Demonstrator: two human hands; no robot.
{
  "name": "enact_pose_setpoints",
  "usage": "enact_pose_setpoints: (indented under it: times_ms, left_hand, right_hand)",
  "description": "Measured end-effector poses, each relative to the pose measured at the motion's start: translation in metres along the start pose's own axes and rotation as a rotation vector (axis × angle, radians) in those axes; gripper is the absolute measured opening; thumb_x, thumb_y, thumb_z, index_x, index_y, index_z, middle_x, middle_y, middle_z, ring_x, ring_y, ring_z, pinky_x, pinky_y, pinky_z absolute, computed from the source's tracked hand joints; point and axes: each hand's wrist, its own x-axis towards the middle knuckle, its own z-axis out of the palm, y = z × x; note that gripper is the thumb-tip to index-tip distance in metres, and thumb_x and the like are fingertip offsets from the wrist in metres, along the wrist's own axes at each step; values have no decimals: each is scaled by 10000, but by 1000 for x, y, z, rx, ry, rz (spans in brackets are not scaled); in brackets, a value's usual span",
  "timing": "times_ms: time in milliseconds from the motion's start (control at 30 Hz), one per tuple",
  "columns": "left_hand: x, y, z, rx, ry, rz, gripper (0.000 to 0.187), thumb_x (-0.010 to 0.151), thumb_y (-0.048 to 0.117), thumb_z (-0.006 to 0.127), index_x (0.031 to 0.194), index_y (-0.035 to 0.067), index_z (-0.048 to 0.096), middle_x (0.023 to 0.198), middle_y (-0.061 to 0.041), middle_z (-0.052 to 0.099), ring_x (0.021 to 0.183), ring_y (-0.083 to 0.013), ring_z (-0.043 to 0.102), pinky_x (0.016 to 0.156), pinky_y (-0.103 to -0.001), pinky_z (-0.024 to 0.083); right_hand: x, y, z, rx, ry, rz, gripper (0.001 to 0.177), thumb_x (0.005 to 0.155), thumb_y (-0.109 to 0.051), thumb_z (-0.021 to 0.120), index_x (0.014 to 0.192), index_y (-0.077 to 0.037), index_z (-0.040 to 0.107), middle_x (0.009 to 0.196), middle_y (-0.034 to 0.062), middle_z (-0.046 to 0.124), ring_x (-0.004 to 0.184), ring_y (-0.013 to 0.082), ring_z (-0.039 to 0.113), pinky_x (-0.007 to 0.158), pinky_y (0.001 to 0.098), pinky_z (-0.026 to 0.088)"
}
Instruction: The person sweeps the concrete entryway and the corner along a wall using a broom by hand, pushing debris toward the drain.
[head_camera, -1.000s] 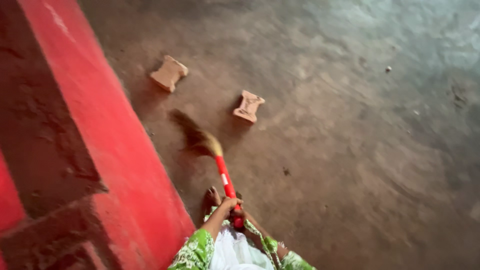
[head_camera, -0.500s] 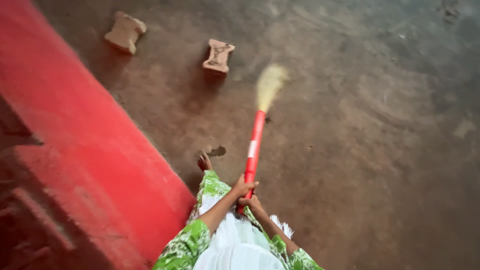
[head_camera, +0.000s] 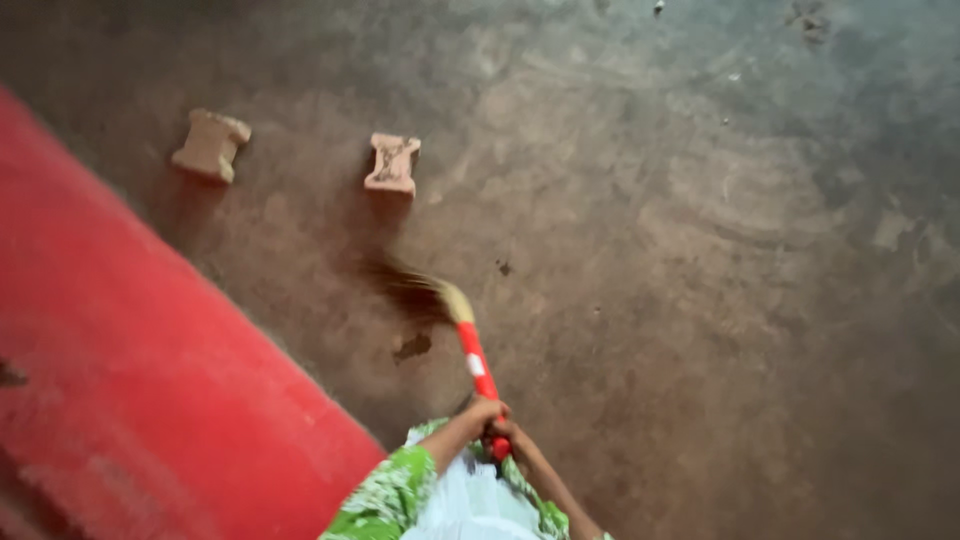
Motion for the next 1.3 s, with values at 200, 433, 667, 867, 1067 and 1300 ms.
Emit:
enact_pose_setpoints:
  times_ms: [200, 433, 667, 867, 1067, 1300]
  left_hand:
    - [15, 34, 44, 113, -303, 95, 327, 823, 176, 792, 1005, -72, 680, 781, -126, 708, 577, -192, 683, 513, -379, 556]
    - [14, 64, 35, -64, -4, 467, 518, 860, 195, 854, 1198, 88, 475, 846, -106, 676, 625, -154, 664, 534, -373, 572]
    - [71, 144, 32, -344, 178, 283, 362, 860, 174, 793, 1006, -66, 563, 700, -139, 692, 553, -228, 691, 481, -388, 578]
    - [110, 231, 12, -92, 1, 71, 296, 820, 84, 736, 1031, -26, 560, 701, -125, 695, 561, -216, 688, 492, -389, 577]
    - [120, 270, 22, -175, -99, 279, 443, 812, 91, 772, 1082, 67, 422, 703, -96, 628, 540, -211, 640, 462, -398, 546]
    - [110, 282, 19, -494, -63, 404, 424, 855, 184, 820, 1064, 36, 482, 710, -94, 626, 528, -205, 628, 465, -351, 546]
  right_hand:
    - [-2, -15, -17, 314, 274, -13, 300, 871, -178, 724, 1085, -20, 586, 830, 110, 651, 647, 220, 622, 567, 361, 529]
    - [20, -51, -28, -185, 39, -181, 267, 871, -165, 684, 1079, -23, 595, 840, 35, 627, 682, 160, 620, 600, 319, 541]
    - [100, -155, -50, -119, -22, 101, 173, 856, -169, 688, 972, -54, 629, 806, 45, 644, 642, 149, 598, 548, 291, 494]
    - [147, -201, -25, -108, 24, 26, 244, 910, -268, 659, 967, -30, 661, 821, 61, 686, 644, 153, 636, 573, 273, 524]
    - [149, -235, -10, -187, 130, -88, 227, 859, -212, 672, 984, -23, 664, 810, 52, 677, 606, 143, 605, 525, 279, 468]
    - [169, -272, -23, -438, -29, -82, 237, 779, -193, 692, 953, -38, 650, 735, 27, 635, 560, 142, 574, 513, 286, 464]
